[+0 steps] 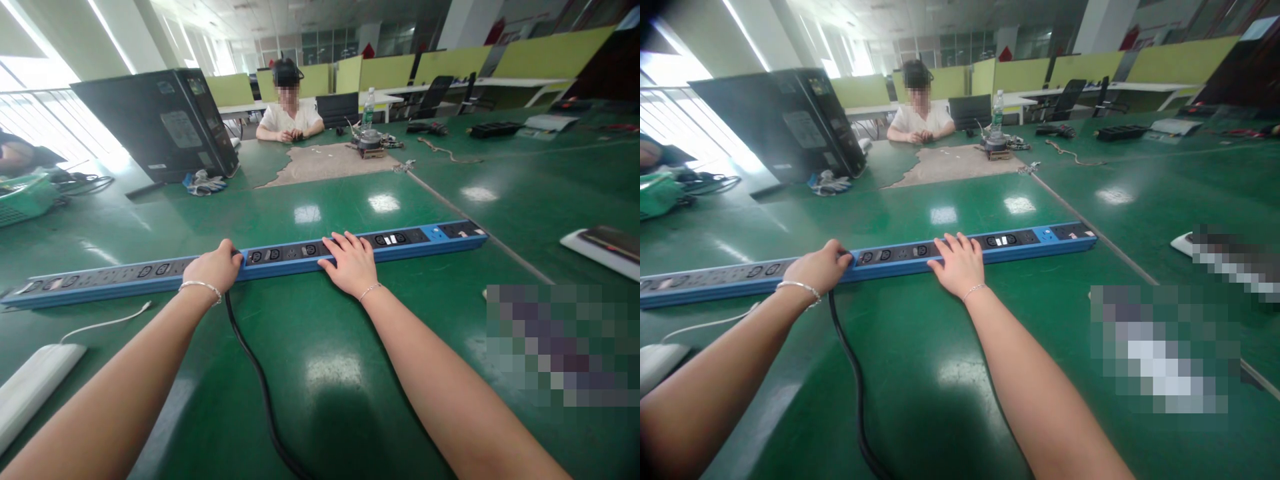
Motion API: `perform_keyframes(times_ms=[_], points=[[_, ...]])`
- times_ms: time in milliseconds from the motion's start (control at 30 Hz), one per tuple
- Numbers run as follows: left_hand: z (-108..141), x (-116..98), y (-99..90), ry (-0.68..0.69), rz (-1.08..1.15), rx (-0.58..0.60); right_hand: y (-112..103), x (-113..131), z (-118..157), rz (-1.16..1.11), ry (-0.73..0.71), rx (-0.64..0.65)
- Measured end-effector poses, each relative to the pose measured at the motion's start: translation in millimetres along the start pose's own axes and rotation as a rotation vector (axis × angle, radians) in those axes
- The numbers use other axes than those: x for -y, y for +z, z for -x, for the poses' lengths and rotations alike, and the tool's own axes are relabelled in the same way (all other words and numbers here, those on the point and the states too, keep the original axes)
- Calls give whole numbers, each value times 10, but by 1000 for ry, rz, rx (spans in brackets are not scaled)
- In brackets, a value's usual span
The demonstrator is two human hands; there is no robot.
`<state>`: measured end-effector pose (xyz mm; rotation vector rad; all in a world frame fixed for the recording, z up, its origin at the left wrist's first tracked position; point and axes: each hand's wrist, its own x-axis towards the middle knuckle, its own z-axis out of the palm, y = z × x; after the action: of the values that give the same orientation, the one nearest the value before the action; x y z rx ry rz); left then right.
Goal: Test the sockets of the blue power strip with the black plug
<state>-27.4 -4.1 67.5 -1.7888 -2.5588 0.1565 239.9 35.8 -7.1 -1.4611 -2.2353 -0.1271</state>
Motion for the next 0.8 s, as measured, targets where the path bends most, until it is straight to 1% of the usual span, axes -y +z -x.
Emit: perform_keyframes(times_ms=[133,200,267,433,667,800], points=[[-142,51,-15,62,-20,57,10,-5,0,4,-2,-2],[-181,67,-17,69,-11,68,13,-4,0,5,-2,-1],[-149,52,-14,46,1,52,13,-1,1,6,-2,1],[19,-27,-3,-14,15,10,13,1,4,10,-3,0],[-121,43,-15,31,41,61,15,-2,-1,10,-2,-3],[-21,-22,18,-31,18,1,7,1,-2,16,-1,4]])
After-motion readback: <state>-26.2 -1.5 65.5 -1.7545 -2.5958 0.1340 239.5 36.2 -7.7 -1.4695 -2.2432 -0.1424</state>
